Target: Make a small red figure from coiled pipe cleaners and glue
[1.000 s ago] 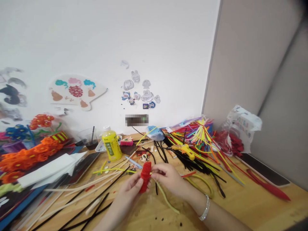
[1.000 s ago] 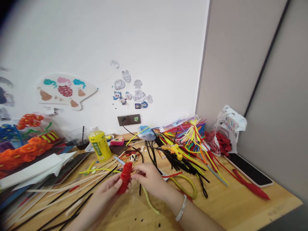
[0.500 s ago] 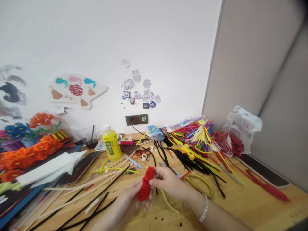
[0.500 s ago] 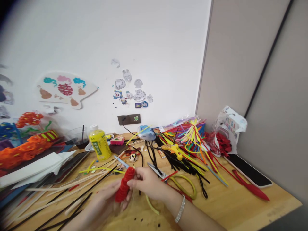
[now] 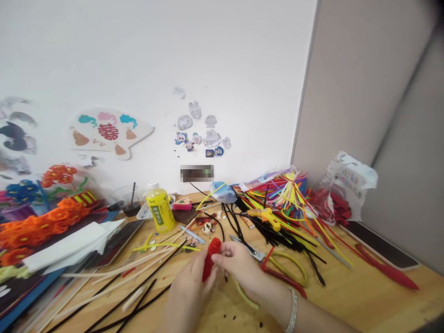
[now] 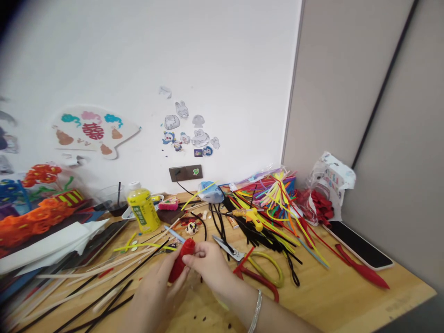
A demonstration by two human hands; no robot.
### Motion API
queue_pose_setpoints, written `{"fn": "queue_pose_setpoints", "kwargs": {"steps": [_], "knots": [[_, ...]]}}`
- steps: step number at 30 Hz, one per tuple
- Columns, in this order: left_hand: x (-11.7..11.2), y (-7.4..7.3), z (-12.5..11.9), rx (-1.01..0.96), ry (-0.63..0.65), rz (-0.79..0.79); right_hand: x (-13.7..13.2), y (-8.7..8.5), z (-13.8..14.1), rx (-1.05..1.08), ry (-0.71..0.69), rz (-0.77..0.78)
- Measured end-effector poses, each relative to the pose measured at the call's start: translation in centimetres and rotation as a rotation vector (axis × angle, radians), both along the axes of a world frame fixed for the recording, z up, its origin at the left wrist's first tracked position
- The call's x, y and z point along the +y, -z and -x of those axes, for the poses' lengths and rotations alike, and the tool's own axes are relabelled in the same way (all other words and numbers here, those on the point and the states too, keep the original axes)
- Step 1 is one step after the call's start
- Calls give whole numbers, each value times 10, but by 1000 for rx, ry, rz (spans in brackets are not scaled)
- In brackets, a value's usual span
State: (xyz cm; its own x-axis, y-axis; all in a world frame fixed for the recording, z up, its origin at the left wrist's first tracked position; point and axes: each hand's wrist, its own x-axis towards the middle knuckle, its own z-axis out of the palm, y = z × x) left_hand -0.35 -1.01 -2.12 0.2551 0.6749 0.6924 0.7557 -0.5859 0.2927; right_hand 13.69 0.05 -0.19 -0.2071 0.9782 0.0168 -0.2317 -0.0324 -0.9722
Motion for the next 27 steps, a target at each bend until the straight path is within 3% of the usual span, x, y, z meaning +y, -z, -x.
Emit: {"fn": "queue_pose_setpoints", "kwargs": {"steps": [5,11,16,20,24,27], "knots": [[2,-4,2,-47,68,64,0,-3,-5,55,-78,146],[2,-6,3,-130,54,168,-1,-1,-5,137,-122,129],[1,-19,4,-244,55,313,-3,-6,-8,103,-154,70],[-2,-28,-2,-494,169,550,-5,-8,-7,76,-118,24],[-3,-28,-7,-836,374,780,-6,-8,-7,62,-120,-49],[-3,-28,-7,-1006,457,880,-6,-11,-8,37,-142,-97]]}}
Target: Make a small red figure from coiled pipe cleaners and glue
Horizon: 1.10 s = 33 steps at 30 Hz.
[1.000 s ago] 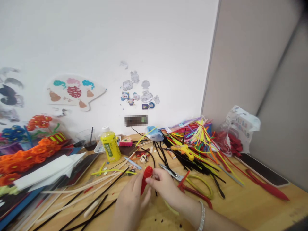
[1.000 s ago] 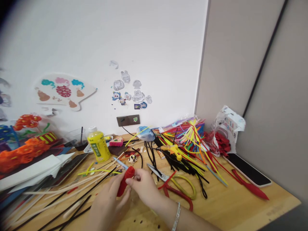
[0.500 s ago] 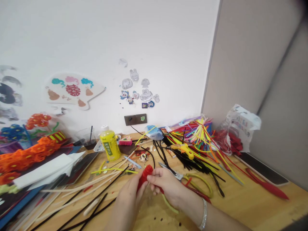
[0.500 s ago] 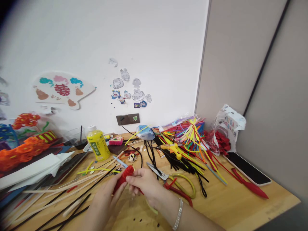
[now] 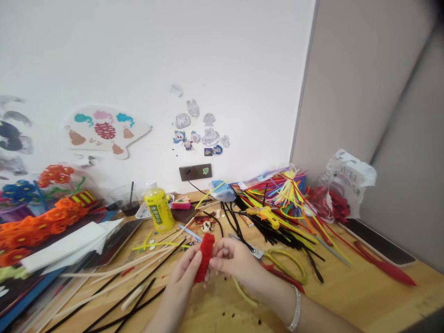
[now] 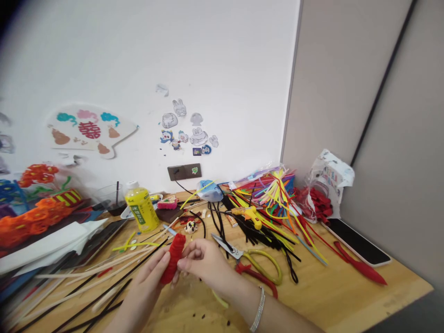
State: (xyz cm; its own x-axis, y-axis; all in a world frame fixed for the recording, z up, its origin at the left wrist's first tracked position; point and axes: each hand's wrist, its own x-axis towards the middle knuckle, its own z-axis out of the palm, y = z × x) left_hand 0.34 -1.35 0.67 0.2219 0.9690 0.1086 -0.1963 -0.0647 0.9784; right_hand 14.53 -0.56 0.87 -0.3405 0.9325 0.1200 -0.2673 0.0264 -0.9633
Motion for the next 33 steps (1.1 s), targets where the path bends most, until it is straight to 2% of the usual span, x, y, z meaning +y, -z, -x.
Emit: {"fn": "queue_pose_setpoints", "kwargs": {"steps": [7,9,13,15,16,19,21,24,26,29,33], "knots": [[-7,-7,1,-175,108,133,1,-5,-6,-129,-11,-122],[-7,-6,1,-197,179,170,1,-4,-9,-162,-32,-155],[-4,5,1,-197,286,221,1,0,-10,-142,-165,-158],[-2,8,2,-111,242,148,1,1,-9,-124,-188,-133],[-2,9,3,-41,177,73,0,1,-8,-131,-169,-126],[-1,8,8,250,-120,-237,0,0,-6,-181,-37,-125],[-2,9,11,465,-251,-441,1,0,-4,-183,48,-115],[-3,17,14,722,-261,-652,2,1,-2,-129,106,-79],[-3,23,13,823,-241,-722,3,3,0,-96,142,-47],[0,31,11,875,-234,-744,1,5,3,-88,169,-29],[2,27,10,831,-242,-629,1,7,3,-96,122,-55]]}}
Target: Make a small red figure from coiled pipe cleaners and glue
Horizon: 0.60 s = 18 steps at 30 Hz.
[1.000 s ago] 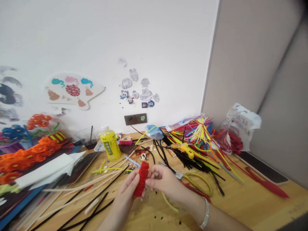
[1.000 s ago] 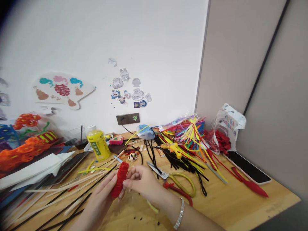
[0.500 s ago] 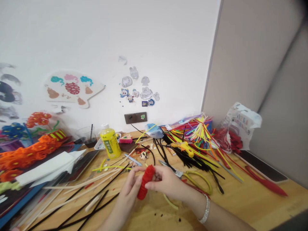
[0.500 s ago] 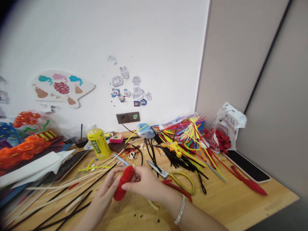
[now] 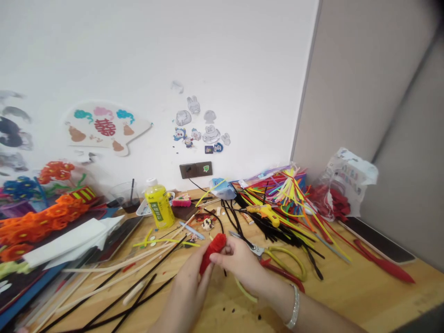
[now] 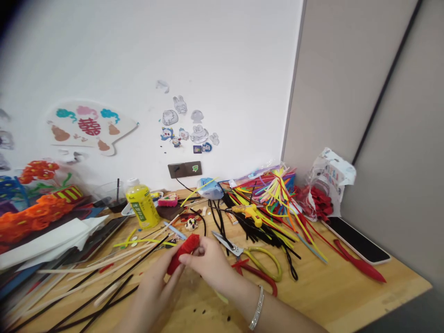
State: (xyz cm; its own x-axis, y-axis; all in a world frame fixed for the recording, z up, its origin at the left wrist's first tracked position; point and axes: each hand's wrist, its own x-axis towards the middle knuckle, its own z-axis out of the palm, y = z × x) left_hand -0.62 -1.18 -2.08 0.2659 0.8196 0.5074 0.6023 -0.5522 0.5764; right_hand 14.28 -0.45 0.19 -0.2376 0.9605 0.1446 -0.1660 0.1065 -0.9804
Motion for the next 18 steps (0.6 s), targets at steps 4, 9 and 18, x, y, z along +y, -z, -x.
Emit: {"fn": "queue_pose_setpoints", "kwargs": {"steps": [4,9,18], "knots": [[-1,-12,-3,-180,-11,198,1,-2,-4,-49,-36,0],[-4,-22,-11,-519,102,404,3,-4,-6,-76,-24,-33],[-4,-26,-12,-818,222,529,-1,-3,-4,0,-92,-7]]}}
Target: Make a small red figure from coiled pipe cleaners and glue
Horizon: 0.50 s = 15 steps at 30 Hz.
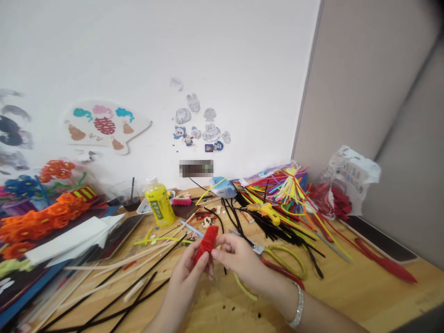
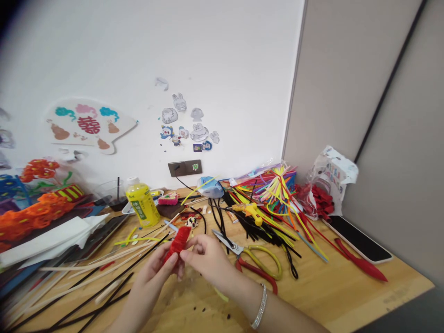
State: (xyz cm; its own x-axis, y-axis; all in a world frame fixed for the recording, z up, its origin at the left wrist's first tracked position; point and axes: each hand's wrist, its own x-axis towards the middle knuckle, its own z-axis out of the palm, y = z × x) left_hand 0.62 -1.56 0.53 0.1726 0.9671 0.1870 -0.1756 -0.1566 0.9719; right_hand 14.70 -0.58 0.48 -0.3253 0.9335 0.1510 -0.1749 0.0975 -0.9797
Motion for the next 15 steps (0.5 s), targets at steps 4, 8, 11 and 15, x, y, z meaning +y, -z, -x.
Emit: {"fn": "queue_pose_setpoints", "kwargs": {"steps": [4,8,11,15], "knots": [[-2,0,0,-96,39,43,-2,-2,-1,0,-6,11],[-4,0,-1,-177,66,93,-7,-7,1,-36,46,-25],[-4,0,0,-157,39,85,-15,-12,4,-134,94,-112],[-3,1,2,-107,-4,50,-21,-15,4,-274,113,-257]]}}
